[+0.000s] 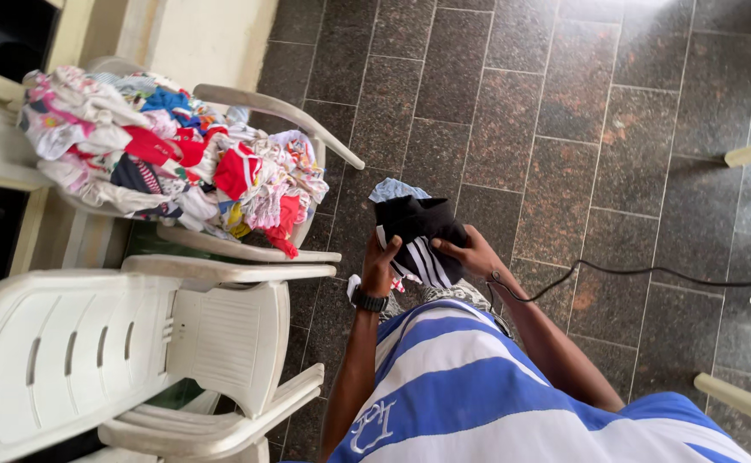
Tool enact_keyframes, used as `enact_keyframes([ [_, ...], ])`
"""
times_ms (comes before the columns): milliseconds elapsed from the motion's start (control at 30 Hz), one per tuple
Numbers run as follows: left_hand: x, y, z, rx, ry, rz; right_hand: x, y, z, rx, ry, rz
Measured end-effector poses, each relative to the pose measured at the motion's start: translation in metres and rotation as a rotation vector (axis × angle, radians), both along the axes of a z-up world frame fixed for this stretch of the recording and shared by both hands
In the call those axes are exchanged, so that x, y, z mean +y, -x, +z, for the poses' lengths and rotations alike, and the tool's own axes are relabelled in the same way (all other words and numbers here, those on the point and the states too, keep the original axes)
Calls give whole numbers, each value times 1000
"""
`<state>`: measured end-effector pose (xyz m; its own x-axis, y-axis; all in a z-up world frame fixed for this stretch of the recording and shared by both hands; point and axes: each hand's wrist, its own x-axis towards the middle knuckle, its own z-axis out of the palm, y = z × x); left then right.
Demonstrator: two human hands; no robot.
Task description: The person sorts through a pile of clothes on the floor, picking up a red garment and a black-and-white striped garment, and then places them into a larger pile of clothes on a chair.
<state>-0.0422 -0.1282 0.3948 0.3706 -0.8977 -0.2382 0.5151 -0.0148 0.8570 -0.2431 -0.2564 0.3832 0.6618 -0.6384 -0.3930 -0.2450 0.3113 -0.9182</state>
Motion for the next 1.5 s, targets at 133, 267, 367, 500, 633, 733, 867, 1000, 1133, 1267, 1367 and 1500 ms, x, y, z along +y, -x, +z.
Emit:
enact_keyframes([
  [133,28,19,-3,-288,-64,-17,14,1,-4,-17,-23,-61],
  [267,35,39,4,-337,-72,-49,14,11,-41,-133,-230,-120],
  [367,35,41,12,-432,-120,43,10,19,-40,-253,-441,-149],
  [500,24,40,13,-491,-95,161,5,15,13,-202,-147,61],
  [633,19,29,6,-475,-69,248,4,-2,57,196,61,154],
  [733,24,15,-1,-378,-131,282,5,-4,64,174,190,298],
  [867,38,2,-21,-541,-243,262,34,-7,53,-96,90,148],
  [1000,67,-8,-28,-703,-204,219,62,-27,37,-117,16,-75],
  [1133,105,-29,-15,-1020,-130,58,90,-51,29,-133,49,-138],
  [1267,135,-46,-9,-1072,-341,-76,121,-75,54,-98,12,-101],
  [1367,159,-61,-1,-1136,-370,-32,139,-91,74,-71,52,-15],
  [1500,188,-94,19,-1357,-95,229,158,-111,79,-15,98,3],
])
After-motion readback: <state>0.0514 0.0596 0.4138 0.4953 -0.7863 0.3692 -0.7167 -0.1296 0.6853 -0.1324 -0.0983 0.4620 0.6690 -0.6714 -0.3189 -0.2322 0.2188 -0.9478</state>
